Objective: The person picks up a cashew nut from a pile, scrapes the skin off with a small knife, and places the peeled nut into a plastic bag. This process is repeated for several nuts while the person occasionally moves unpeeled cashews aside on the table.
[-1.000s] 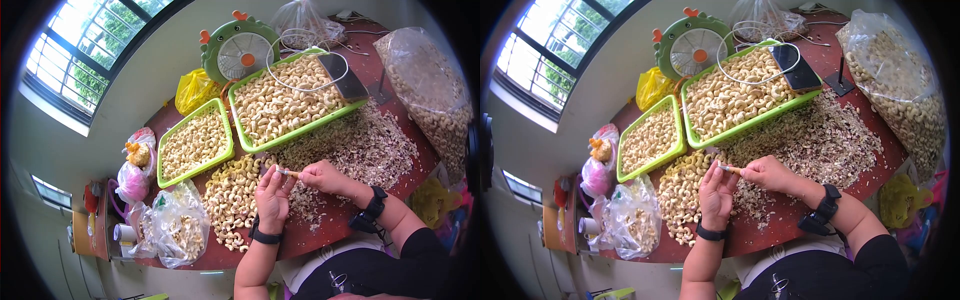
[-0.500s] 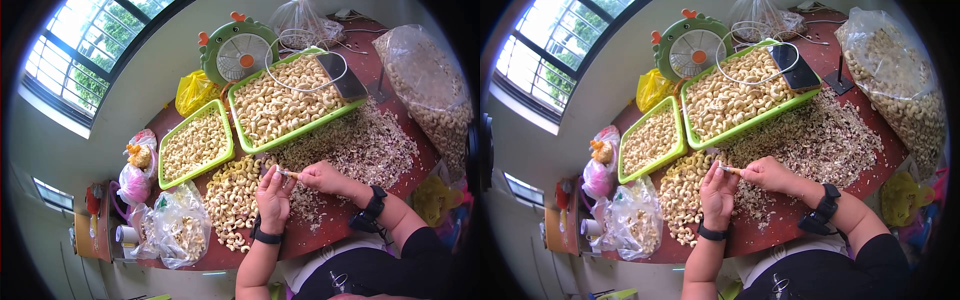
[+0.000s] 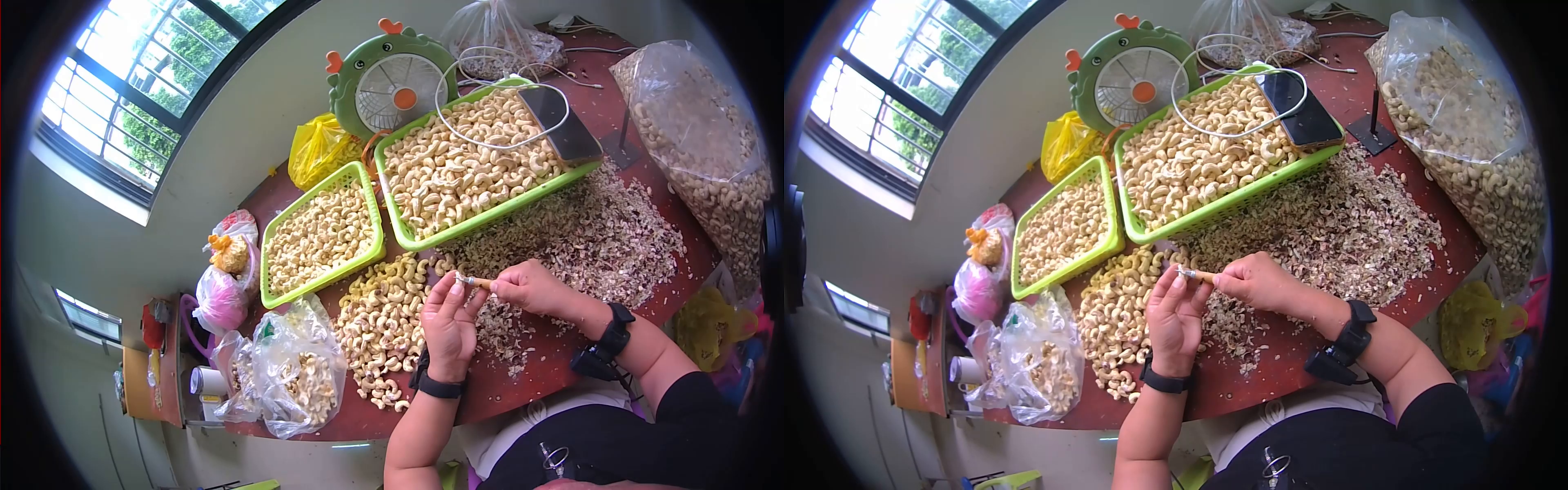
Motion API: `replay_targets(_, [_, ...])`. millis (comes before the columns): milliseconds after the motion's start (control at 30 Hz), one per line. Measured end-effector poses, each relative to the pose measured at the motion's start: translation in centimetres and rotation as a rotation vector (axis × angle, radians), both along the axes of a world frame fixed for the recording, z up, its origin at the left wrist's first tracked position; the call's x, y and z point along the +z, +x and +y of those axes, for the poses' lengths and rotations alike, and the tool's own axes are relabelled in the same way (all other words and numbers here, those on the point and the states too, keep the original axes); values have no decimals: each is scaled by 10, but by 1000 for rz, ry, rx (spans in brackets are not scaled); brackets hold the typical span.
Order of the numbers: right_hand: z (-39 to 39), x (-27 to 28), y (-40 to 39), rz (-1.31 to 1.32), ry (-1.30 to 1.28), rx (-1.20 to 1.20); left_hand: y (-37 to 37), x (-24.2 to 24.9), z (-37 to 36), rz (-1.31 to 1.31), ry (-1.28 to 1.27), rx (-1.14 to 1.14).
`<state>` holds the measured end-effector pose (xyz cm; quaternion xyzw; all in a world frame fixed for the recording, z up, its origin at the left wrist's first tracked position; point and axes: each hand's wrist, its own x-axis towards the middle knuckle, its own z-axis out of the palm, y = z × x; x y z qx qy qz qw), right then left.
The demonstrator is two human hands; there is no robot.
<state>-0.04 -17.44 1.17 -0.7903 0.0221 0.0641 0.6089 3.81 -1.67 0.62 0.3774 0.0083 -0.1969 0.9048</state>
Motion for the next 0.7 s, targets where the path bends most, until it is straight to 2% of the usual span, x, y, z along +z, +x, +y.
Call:
replay_targets(367, [0,-2,0,49,77,21,-1,-2,-2,12,0,48])
replay_targets(700, [-1,-3,0,61,130,8,-3,-4,-4,-65,8,0])
